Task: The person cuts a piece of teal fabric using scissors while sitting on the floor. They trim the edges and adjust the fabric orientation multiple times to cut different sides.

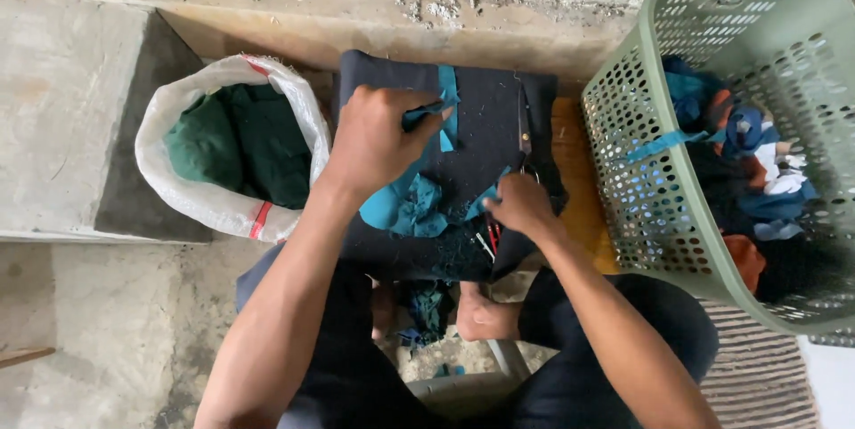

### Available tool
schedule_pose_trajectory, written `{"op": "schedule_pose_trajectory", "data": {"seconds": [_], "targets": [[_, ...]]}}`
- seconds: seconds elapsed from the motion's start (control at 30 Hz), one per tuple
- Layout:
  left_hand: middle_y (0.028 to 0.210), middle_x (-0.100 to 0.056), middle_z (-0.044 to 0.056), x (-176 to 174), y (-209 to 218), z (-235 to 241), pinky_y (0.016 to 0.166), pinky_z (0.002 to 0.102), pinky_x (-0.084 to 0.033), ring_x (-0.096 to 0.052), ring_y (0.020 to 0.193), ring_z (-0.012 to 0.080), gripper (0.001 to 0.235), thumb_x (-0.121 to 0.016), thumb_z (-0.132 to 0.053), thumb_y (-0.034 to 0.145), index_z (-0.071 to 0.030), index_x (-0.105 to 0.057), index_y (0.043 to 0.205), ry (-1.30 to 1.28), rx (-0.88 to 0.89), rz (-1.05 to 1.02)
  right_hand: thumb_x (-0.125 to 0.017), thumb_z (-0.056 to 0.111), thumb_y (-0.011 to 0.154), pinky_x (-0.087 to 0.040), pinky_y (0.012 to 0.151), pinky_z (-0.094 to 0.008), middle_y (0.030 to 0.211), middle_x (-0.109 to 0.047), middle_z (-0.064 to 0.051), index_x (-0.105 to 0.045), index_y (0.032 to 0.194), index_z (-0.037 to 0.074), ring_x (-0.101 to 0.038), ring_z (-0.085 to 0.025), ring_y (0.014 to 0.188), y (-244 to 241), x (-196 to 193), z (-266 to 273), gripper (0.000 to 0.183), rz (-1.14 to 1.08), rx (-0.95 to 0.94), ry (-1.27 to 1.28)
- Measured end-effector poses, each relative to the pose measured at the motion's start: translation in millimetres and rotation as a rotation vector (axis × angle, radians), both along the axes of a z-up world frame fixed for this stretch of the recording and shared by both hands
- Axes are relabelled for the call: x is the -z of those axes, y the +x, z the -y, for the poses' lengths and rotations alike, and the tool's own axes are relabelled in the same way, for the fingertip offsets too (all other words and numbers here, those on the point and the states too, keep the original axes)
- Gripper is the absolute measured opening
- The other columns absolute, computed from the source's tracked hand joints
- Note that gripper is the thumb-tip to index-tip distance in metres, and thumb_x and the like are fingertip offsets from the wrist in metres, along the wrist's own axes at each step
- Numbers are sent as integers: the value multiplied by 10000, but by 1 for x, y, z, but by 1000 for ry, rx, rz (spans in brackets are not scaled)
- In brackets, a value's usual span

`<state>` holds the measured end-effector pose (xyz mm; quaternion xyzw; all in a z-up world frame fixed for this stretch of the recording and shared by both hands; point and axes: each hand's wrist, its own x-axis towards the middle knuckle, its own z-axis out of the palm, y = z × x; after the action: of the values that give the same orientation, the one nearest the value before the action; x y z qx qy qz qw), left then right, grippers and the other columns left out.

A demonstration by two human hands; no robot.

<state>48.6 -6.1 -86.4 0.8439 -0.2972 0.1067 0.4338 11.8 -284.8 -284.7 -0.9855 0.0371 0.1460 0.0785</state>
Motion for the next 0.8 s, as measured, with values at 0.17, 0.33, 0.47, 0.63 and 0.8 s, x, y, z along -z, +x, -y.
{"op": "schedule_pose_trajectory", "data": {"seconds": [0.17, 0.33, 0.47, 0.63, 0.8], "targets": [[781, -727, 262, 1, 4, 7, 465, 403, -590, -715, 579, 350, 166, -770, -47, 944, 104, -757, 1009, -162, 62, 8, -804, 377, 857, -604, 792, -533, 883, -685, -243, -661, 905, -16, -703, -478, 954, -44, 35, -15, 421, -278, -200, 137], [523, -545, 136, 2, 8, 3, 384, 290, -387, -484, 401, 167, 273, -700, -25, 993, -3, -655, 725, -381, 201, -81, -809, 309, 837, -583, 835, -530, 956, -724, -245, -681, 902, 22, -705, -469, 1032, -54, 55, -5, 321, -289, -175, 214], [394, -348, 7, -2, 10, 2, 387, 236, -280, -240, 354, 45, 547, -619, -71, 1064, -139, -492, 537, -526, 331, -156, -719, 207, 899, -547, 755, -507, 793, -653, -258, -603, 841, -54, -685, -479, 885, -51, 13, -4, 292, -321, -198, 303], [421, -311, -6, -4, 5, 4, 440, 232, -290, -241, 393, 40, 538, -615, -120, 1084, -153, -468, 567, -574, 336, -120, -735, 154, 856, -546, 861, -530, 942, -748, -253, -658, 912, 25, -712, -454, 1024, -70, -105, -4, 160, -183, -136, 299], [410, -340, -6, -10, 2, 9, 439, 214, -286, -284, 367, 50, 532, -644, -112, 1066, -148, -470, 565, -524, 203, 0, -728, 120, 918, -561, 958, -495, 1101, -728, -226, -727, 818, -25, -701, -429, 1094, -74, -187, 11, 176, 123, 5, 512]]}}
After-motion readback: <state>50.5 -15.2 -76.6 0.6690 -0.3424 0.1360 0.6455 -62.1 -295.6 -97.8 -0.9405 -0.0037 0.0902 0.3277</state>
